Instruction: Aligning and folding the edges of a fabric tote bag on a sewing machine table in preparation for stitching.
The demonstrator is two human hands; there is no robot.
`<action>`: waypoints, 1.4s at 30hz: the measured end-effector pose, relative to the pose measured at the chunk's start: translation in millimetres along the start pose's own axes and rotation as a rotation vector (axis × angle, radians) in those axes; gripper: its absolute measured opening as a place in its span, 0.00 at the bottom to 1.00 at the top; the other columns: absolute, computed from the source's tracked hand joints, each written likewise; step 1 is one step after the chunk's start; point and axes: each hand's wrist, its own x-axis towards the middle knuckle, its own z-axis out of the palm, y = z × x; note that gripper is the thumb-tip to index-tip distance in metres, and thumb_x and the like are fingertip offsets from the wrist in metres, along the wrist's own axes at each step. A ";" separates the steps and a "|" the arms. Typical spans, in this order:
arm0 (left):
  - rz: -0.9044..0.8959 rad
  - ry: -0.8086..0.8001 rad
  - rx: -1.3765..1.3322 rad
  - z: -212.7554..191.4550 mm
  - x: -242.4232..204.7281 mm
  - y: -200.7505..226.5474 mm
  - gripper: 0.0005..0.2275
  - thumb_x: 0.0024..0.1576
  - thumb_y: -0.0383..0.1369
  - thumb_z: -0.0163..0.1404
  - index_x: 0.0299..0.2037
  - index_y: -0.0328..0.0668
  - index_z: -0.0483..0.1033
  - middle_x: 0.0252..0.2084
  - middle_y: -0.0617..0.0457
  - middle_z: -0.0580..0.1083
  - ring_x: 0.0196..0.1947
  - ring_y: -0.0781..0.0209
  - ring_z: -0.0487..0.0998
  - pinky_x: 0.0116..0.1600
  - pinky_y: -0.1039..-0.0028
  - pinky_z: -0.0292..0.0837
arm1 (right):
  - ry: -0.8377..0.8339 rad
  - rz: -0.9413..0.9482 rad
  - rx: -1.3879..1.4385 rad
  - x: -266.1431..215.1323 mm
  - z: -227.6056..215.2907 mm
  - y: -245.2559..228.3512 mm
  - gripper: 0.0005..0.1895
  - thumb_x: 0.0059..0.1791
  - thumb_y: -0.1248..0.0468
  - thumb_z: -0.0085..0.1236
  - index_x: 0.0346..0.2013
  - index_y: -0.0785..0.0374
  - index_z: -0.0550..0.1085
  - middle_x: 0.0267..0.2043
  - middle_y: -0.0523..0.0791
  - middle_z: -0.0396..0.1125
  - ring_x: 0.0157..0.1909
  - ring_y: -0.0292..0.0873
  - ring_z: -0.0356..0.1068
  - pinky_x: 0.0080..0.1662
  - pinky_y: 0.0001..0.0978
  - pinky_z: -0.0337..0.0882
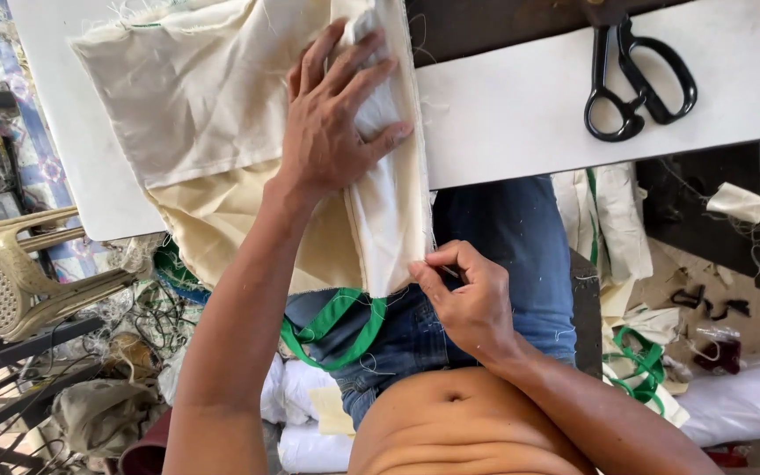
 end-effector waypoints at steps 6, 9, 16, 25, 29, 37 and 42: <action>0.011 0.001 0.014 0.8 -0.8 2.3 0.24 0.61 0.49 0.61 0.63 0.46 0.76 0.70 0.54 0.65 0.73 0.45 0.53 0.70 0.50 0.54 | 0.047 -0.713 -0.133 -2.0 5.6 -28.7 0.03 0.52 0.72 0.60 0.34 0.68 0.74 0.31 0.48 0.69 0.31 0.46 0.67 0.40 0.34 0.68; -0.009 -0.003 0.046 2.6 1.4 1.0 0.26 0.61 0.51 0.61 0.63 0.47 0.75 0.70 0.56 0.65 0.73 0.47 0.52 0.70 0.51 0.55 | 0.008 -0.755 -0.144 -2.6 6.6 -24.5 0.05 0.53 0.68 0.59 0.41 0.68 0.74 0.33 0.48 0.69 0.32 0.46 0.65 0.39 0.36 0.68; 0.007 -0.005 0.049 1.1 1.5 5.9 0.25 0.61 0.50 0.58 0.63 0.45 0.75 0.70 0.53 0.66 0.73 0.45 0.53 0.70 0.51 0.53 | -0.112 -0.935 -0.214 -3.1 18.0 -45.4 0.03 0.55 0.70 0.58 0.42 0.65 0.73 0.34 0.44 0.67 0.34 0.46 0.63 0.44 0.41 0.63; 0.005 0.026 0.058 1.9 -0.7 3.2 0.17 0.65 0.39 0.51 0.63 0.47 0.74 0.70 0.53 0.65 0.74 0.43 0.53 0.73 0.53 0.52 | 0.006 -0.213 -0.196 34.3 -19.6 6.0 0.25 0.48 0.51 0.61 0.53 0.62 0.69 0.53 0.49 0.66 0.53 0.48 0.65 0.53 0.38 0.66; 0.006 -0.004 0.062 3.2 2.9 5.5 0.19 0.63 0.42 0.52 0.62 0.44 0.74 0.70 0.50 0.66 0.74 0.42 0.51 0.74 0.52 0.49 | -0.306 0.049 -0.006 47.2 -6.5 -0.8 0.15 0.50 0.54 0.61 0.44 0.60 0.72 0.37 0.42 0.71 0.37 0.36 0.66 0.38 0.32 0.70; -0.211 -0.072 -0.210 8.1 3.7 -10.7 0.25 0.58 0.62 0.47 0.44 0.47 0.69 0.68 0.53 0.69 0.73 0.44 0.56 0.72 0.53 0.47 | -0.305 -0.448 -0.086 45.8 25.3 -35.0 0.07 0.54 0.64 0.54 0.43 0.65 0.74 0.27 0.54 0.70 0.29 0.63 0.74 0.30 0.47 0.74; -0.149 -0.041 -0.145 9.4 5.2 -13.5 0.16 0.52 0.46 0.58 0.36 0.43 0.69 0.68 0.50 0.70 0.72 0.40 0.59 0.69 0.50 0.53 | -0.212 -0.745 -0.256 67.8 8.6 -27.6 0.15 0.52 0.54 0.59 0.39 0.66 0.77 0.29 0.55 0.71 0.34 0.63 0.73 0.34 0.51 0.74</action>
